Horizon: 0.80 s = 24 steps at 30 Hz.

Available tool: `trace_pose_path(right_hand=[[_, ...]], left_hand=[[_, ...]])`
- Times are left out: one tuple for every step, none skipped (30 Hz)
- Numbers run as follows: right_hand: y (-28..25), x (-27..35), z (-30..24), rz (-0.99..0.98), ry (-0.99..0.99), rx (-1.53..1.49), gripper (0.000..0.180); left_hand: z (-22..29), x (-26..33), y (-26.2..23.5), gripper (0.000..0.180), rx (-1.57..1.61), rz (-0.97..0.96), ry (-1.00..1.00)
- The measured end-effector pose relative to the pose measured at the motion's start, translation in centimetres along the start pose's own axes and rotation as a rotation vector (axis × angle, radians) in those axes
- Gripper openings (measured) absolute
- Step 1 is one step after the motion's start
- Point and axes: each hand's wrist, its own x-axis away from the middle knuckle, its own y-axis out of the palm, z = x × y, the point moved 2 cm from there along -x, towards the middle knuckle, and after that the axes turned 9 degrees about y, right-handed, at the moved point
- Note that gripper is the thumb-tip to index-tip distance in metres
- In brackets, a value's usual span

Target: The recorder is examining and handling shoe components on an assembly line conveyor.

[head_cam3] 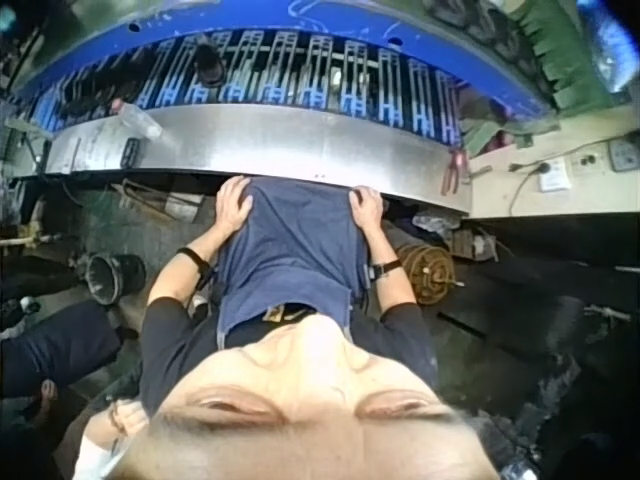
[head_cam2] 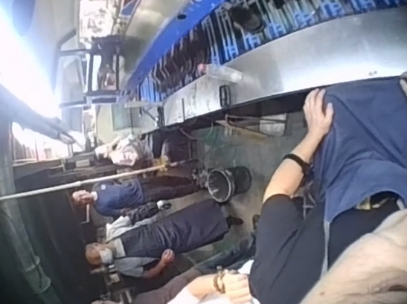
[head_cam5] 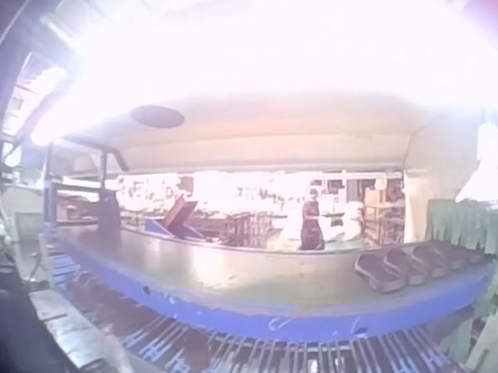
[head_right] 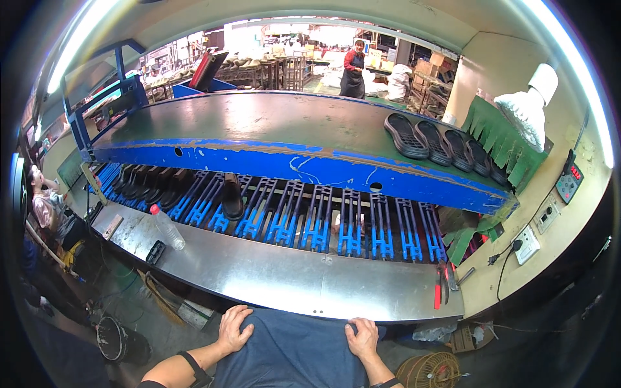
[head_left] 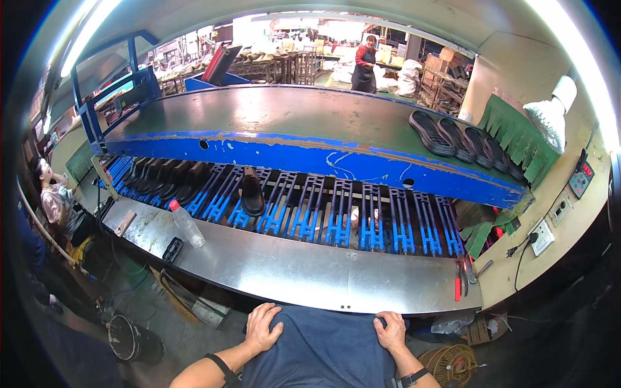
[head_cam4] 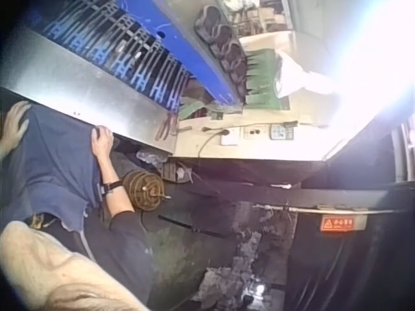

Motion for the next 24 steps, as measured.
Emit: trace_pose_path(right_hand=[[0.0,0.0,-0.1,0.003,0.001,0.001,0.019],[0.0,-0.1,-0.1,-0.005,0.001,-0.007,0.019],[0.0,-0.1,-0.1,-0.013,0.002,-0.015,0.019],[-0.1,-0.1,-0.1,-0.011,0.001,-0.007,0.02],[0.0,-0.1,0.0,-0.006,0.001,-0.006,0.02],[0.1,-0.2,0.1,-0.008,-0.006,-0.01,0.02],[0.1,-0.1,0.1,-0.01,-0.011,-0.014,0.02],[0.0,-0.1,0.2,-0.027,0.003,0.0,0.023],[0.1,-0.2,0.5,-0.024,0.004,0.001,0.023],[0.1,-0.3,0.7,-0.031,-0.009,-0.004,0.025],[0.1,-0.4,0.9,-0.037,-0.022,-0.008,0.027],[0.1,-0.4,1.1,-0.032,-0.02,-0.006,0.027],[0.0,-0.7,0.9,-0.097,-0.014,0.002,0.029],[0.0,-0.9,0.7,-0.163,-0.009,0.011,0.031],[0.0,-1.1,0.8,-0.157,-0.01,0.011,0.031],[0.1,-1.0,0.9,-0.17,-0.024,0.028,0.032],[0.1,-1.0,1.1,-0.184,-0.036,0.044,0.033],[0.2,-0.9,1.2,-0.184,-0.026,0.039,0.033],[0.2,-0.9,1.1,-0.184,-0.026,0.037,0.033],[0.2,-0.9,1.1,-0.17,-0.032,0.029,0.033],[0.2,-0.9,1.0,-0.156,-0.037,0.021,0.032],[-0.1,-1.2,0.7,-0.232,-0.023,0.065,0.034],[-0.4,-2.4,2.0,-0.223,-0.014,0.066,0.034],[-0.3,-4.2,4.3,-0.445,0.106,-0.172,0.045]], left_hand=[[0.0,0.1,0.0,0.047,-0.001,-0.007,-0.007],[0.0,0.0,-0.1,0.046,-0.012,-0.001,-0.003],[0.0,0.1,0.0,0.046,-0.01,-0.001,0.0],[0.0,0.0,0.0,0.046,-0.005,0.004,-0.001],[0.0,-0.1,0.1,0.046,0.0,0.009,-0.002],[0.0,-0.2,0.1,0.046,0.001,0.01,0.002],[0.0,-0.2,0.0,0.046,-0.005,0.005,-0.001],[0.1,-0.1,0.0,0.046,-0.01,0.001,-0.003],[0.1,-0.1,0.0,0.046,-0.009,0.001,0.0],[0.1,-0.2,0.1,0.047,-0.01,-0.001,0.002],[0.2,-0.2,0.1,0.047,-0.011,-0.003,0.004],[0.2,-0.1,0.1,0.047,-0.008,-0.003,0.01],[0.0,-0.1,0.1,0.047,-0.004,0.0,0.003],[0.0,-0.1,0.0,0.047,0.001,0.002,-0.004],[0.1,-0.2,0.1,0.047,0.001,0.006,0.001],[0.2,-0.1,0.0,0.047,0.006,0.001,-0.008],[0.3,-0.1,0.0,0.046,0.01,-0.004,-0.018],[0.2,-0.2,0.1,0.046,0.01,-0.004,-0.015],[0.2,0.0,0.0,0.046,0.009,0.003,-0.014],[0.2,0.1,0.0,0.046,0.007,0.009,-0.014],[0.2,0.2,0.0,0.046,0.005,0.006,-0.014],[0.1,0.2,-0.1,0.046,0.002,0.007,-0.011],[0.3,-0.2,0.1,0.045,0.008,0.006,0.005],[0.4,-0.5,0.4,0.046,0.013,-0.006,0.006]])
